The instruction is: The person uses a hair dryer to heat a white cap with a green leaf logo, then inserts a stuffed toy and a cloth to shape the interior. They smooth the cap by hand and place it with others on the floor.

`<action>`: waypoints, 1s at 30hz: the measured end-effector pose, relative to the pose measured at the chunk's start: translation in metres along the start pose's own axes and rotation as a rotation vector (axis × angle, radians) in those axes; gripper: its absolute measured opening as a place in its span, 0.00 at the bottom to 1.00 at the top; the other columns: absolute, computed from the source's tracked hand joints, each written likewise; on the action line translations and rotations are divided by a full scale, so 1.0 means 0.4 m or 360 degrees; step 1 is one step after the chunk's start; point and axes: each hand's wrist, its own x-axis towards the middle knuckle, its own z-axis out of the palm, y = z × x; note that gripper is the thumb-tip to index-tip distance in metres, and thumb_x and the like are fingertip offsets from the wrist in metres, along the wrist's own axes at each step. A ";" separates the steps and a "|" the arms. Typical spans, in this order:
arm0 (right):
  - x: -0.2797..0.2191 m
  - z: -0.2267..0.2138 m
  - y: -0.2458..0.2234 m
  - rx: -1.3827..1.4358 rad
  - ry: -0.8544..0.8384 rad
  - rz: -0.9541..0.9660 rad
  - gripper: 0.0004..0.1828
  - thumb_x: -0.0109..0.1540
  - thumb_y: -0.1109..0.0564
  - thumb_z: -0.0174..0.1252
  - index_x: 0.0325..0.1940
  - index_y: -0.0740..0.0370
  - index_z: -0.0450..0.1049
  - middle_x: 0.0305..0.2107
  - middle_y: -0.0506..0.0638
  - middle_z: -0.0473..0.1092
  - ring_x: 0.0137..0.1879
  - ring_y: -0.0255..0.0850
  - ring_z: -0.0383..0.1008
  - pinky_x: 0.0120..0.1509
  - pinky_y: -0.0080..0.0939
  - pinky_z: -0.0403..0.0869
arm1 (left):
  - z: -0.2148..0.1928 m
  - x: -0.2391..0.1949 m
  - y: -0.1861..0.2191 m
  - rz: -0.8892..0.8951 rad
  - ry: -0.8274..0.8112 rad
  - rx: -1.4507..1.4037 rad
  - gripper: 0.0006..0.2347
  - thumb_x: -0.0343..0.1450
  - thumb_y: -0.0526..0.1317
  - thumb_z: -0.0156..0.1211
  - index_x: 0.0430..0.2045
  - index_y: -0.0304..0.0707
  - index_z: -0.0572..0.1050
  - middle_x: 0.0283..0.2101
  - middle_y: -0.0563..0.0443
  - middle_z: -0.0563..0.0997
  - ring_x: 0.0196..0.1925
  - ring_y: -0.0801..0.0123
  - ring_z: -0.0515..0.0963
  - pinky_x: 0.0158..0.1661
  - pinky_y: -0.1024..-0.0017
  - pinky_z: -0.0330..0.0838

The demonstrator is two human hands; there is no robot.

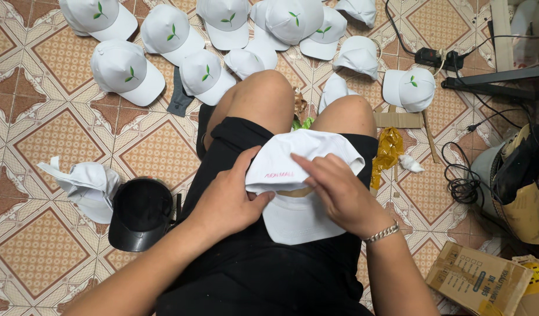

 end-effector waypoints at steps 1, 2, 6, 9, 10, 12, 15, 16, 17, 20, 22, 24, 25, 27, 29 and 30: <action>-0.002 0.003 -0.002 -0.0058 -0.0025 -0.0025 0.27 0.65 0.62 0.55 0.70 0.61 0.67 0.32 0.51 0.66 0.41 0.46 0.66 0.51 0.45 0.66 | 0.007 0.000 -0.008 0.0106 0.0134 0.0154 0.32 0.62 0.40 0.67 0.63 0.38 0.61 0.36 0.34 0.84 0.36 0.47 0.86 0.39 0.57 0.78; -0.001 0.009 -0.005 -0.0114 -0.0053 -0.0052 0.27 0.63 0.62 0.56 0.69 0.60 0.68 0.32 0.50 0.67 0.41 0.46 0.67 0.50 0.46 0.66 | 0.015 0.001 -0.018 0.0210 0.0269 0.0308 0.32 0.63 0.39 0.66 0.63 0.37 0.62 0.36 0.32 0.83 0.35 0.43 0.84 0.37 0.54 0.76; 0.000 0.027 -0.020 -0.0323 -0.0174 -0.0005 0.27 0.61 0.60 0.59 0.66 0.59 0.70 0.32 0.49 0.69 0.39 0.46 0.68 0.48 0.47 0.64 | 0.040 0.012 -0.064 0.0548 0.0602 0.0643 0.29 0.62 0.34 0.54 0.63 0.27 0.64 0.33 0.34 0.81 0.33 0.43 0.82 0.35 0.52 0.76; -0.004 0.037 -0.031 -0.0305 -0.0077 -0.0128 0.32 0.58 0.54 0.63 0.65 0.64 0.69 0.33 0.49 0.68 0.42 0.47 0.68 0.54 0.49 0.66 | 0.054 0.012 -0.087 0.0579 0.0605 0.0360 0.23 0.69 0.32 0.50 0.61 0.30 0.70 0.35 0.36 0.83 0.34 0.45 0.82 0.36 0.54 0.75; -0.006 0.045 -0.035 -0.0373 -0.0031 -0.0164 0.31 0.58 0.56 0.62 0.65 0.63 0.69 0.35 0.49 0.69 0.45 0.48 0.69 0.56 0.49 0.67 | 0.053 0.012 -0.091 0.0413 0.0447 0.0044 0.18 0.71 0.34 0.48 0.55 0.29 0.72 0.32 0.37 0.83 0.31 0.51 0.82 0.34 0.58 0.75; -0.010 0.067 -0.043 -0.0512 0.0067 -0.0234 0.28 0.58 0.59 0.59 0.64 0.62 0.69 0.40 0.50 0.69 0.52 0.50 0.71 0.59 0.49 0.69 | 0.042 0.014 -0.094 0.0077 0.0118 -0.0576 0.14 0.76 0.38 0.45 0.44 0.26 0.77 0.26 0.41 0.83 0.25 0.62 0.84 0.29 0.66 0.75; -0.023 0.106 -0.054 -0.0590 -0.0106 -0.0004 0.30 0.61 0.63 0.56 0.70 0.60 0.69 0.39 0.52 0.70 0.49 0.47 0.73 0.57 0.47 0.70 | 0.010 0.004 -0.086 0.0140 0.0078 -0.0670 0.22 0.71 0.39 0.47 0.60 0.32 0.73 0.26 0.45 0.82 0.22 0.65 0.77 0.27 0.70 0.73; -0.030 0.114 -0.056 -0.0632 -0.0064 -0.0021 0.29 0.61 0.63 0.55 0.69 0.62 0.69 0.43 0.53 0.71 0.52 0.47 0.73 0.62 0.48 0.69 | -0.001 -0.003 -0.084 0.0108 0.0037 -0.0537 0.25 0.68 0.39 0.50 0.64 0.35 0.68 0.27 0.44 0.82 0.23 0.63 0.77 0.29 0.68 0.72; -0.038 0.120 -0.058 -0.0673 -0.0021 -0.0038 0.28 0.61 0.62 0.55 0.68 0.63 0.69 0.47 0.54 0.71 0.55 0.48 0.73 0.66 0.48 0.68 | -0.013 -0.009 -0.082 0.0076 -0.0004 -0.0405 0.30 0.65 0.39 0.53 0.67 0.37 0.63 0.28 0.43 0.81 0.24 0.62 0.76 0.30 0.67 0.72; -0.055 0.125 -0.059 -0.0673 -0.0020 -0.0034 0.26 0.63 0.57 0.55 0.65 0.68 0.67 0.54 0.58 0.71 0.63 0.50 0.71 0.72 0.51 0.64 | -0.029 -0.023 -0.070 0.0298 0.0048 -0.0195 0.37 0.64 0.41 0.59 0.72 0.34 0.56 0.37 0.37 0.77 0.33 0.58 0.75 0.36 0.67 0.71; -0.065 0.126 -0.061 -0.0663 -0.0032 -0.0040 0.28 0.63 0.52 0.56 0.63 0.71 0.67 0.57 0.60 0.70 0.65 0.51 0.69 0.73 0.52 0.62 | -0.030 -0.023 -0.058 0.0424 0.0119 -0.0127 0.36 0.67 0.44 0.61 0.71 0.31 0.56 0.45 0.34 0.75 0.40 0.55 0.76 0.42 0.66 0.71; -0.072 0.127 -0.059 -0.0685 -0.0014 -0.0074 0.31 0.62 0.47 0.56 0.62 0.72 0.67 0.59 0.61 0.69 0.67 0.52 0.68 0.72 0.53 0.61 | -0.025 -0.009 -0.041 0.0420 0.0172 -0.0069 0.34 0.71 0.48 0.62 0.71 0.30 0.57 0.51 0.33 0.74 0.47 0.51 0.77 0.49 0.63 0.71; -0.076 0.127 -0.056 -0.0684 -0.0024 -0.0068 0.30 0.62 0.48 0.58 0.62 0.72 0.67 0.58 0.61 0.69 0.67 0.52 0.68 0.72 0.53 0.62 | -0.019 0.000 -0.030 0.0420 0.0257 0.0104 0.35 0.70 0.51 0.65 0.69 0.30 0.59 0.51 0.31 0.75 0.48 0.47 0.78 0.48 0.61 0.72; -0.082 0.125 -0.046 -0.0680 -0.0044 -0.0059 0.29 0.62 0.50 0.60 0.61 0.71 0.68 0.58 0.61 0.69 0.68 0.51 0.67 0.72 0.54 0.62 | -0.004 0.022 -0.005 0.0415 0.0431 0.0447 0.38 0.69 0.57 0.70 0.67 0.28 0.61 0.52 0.26 0.78 0.50 0.38 0.79 0.47 0.56 0.74; -0.093 0.115 -0.033 -0.0472 0.0129 -0.0012 0.20 0.64 0.52 0.63 0.58 0.62 0.72 0.57 0.55 0.73 0.66 0.46 0.71 0.74 0.47 0.67 | 0.004 0.034 0.018 0.0126 0.0295 0.0467 0.33 0.67 0.48 0.64 0.67 0.33 0.61 0.43 0.28 0.81 0.44 0.38 0.81 0.45 0.52 0.75; -0.092 0.108 -0.023 -0.0368 0.0222 0.0008 0.17 0.64 0.54 0.64 0.56 0.57 0.74 0.57 0.52 0.75 0.66 0.44 0.73 0.75 0.44 0.69 | 0.002 0.040 0.028 -0.0013 0.0230 0.0480 0.32 0.67 0.43 0.61 0.67 0.35 0.61 0.38 0.29 0.82 0.41 0.37 0.82 0.45 0.50 0.76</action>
